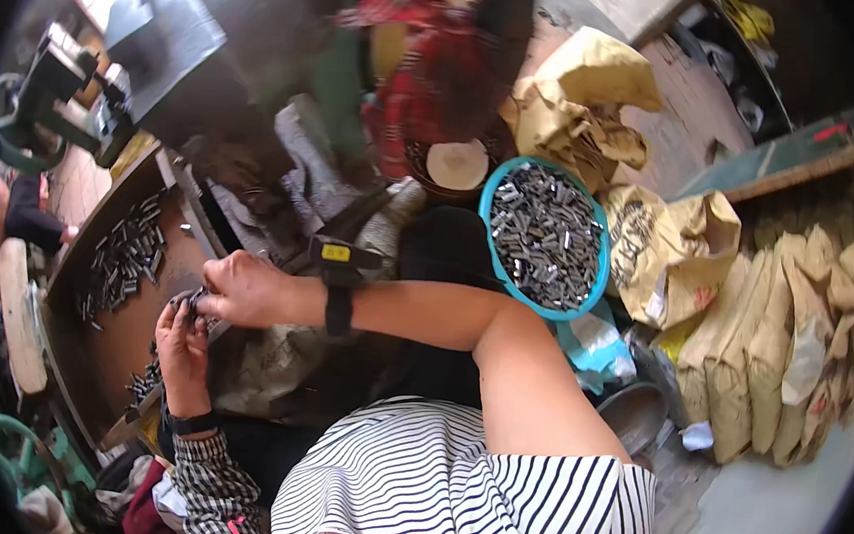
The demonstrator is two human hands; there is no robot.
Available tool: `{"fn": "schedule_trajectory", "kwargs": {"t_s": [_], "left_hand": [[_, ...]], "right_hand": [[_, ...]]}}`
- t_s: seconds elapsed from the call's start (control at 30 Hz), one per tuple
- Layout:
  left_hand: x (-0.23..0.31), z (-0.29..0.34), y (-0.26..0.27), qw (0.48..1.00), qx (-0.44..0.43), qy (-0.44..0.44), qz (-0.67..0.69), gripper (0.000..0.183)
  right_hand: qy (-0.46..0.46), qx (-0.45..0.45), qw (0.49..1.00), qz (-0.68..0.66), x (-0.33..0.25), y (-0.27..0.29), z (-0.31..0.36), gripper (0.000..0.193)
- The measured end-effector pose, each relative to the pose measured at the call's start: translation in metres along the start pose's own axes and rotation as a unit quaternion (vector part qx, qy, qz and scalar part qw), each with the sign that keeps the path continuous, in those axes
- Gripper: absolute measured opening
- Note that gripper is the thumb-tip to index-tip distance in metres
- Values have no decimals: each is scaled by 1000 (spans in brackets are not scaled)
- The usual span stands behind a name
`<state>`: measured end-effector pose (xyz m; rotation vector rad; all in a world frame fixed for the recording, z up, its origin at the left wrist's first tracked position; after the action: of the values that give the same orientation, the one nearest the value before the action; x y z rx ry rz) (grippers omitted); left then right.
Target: Assembling small metal pins into housings using a manual industrial press.
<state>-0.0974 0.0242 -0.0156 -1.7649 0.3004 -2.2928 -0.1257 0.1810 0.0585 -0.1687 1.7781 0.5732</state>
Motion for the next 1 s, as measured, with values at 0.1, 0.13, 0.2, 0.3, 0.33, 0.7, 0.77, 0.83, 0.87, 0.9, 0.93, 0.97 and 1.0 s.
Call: {"fn": "schedule_trajectory", "kwargs": {"t_s": [0.1,0.13,0.2,0.3,0.33,0.7,0.77,0.83,0.87,0.9,0.93,0.97,1.0], "left_hand": [[4,15,-12,1000,-11,-11,-13,12],[9,21,-13,999,-28,-23,-9,13],[0,25,3,1000,-17,0,5,14],[0,25,2,1000,1,0,-20,17],[4,27,-2,998,26,4,-49,17],[25,-16,-71,995,-15,36,-89,21],[21,-30,-69,996,-25,26,-84,20],[18,-42,-73,996,-33,27,-79,20],[19,-47,-73,996,-30,24,-84,20],[19,-54,-72,995,-29,21,-89,21],[18,-64,-71,994,-35,11,-104,21],[16,-72,-68,993,-33,6,-111,18],[15,-78,-65,993,-26,2,-114,17]], "right_hand": [[165,125,978,19,-67,50,58,30],[171,135,976,17,-85,65,77,30],[168,220,961,-21,-115,116,127,27],[298,436,849,-13,-143,206,194,29],[317,487,814,22,-147,229,209,29],[145,501,853,29,-24,307,156,35],[237,538,800,116,-58,294,154,34],[189,505,842,-8,-40,312,147,38],[195,512,836,-7,-53,307,139,40],[201,522,829,-5,-65,302,133,43],[193,528,827,10,-65,304,136,45],[180,532,827,28,-71,304,134,45],[173,528,831,39,-76,307,131,45]]}}
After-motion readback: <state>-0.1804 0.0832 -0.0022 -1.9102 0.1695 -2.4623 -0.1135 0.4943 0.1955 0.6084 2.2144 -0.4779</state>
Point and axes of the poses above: each hand's wrist, its own z-axis away from the middle knuckle, its own y-axis out of the back of the hand, x = y × z, the point moved 9 cm from there along -z, towards the middle knuckle, and after that the axes turned 10 degrees about -z, right-handed, at the moved point
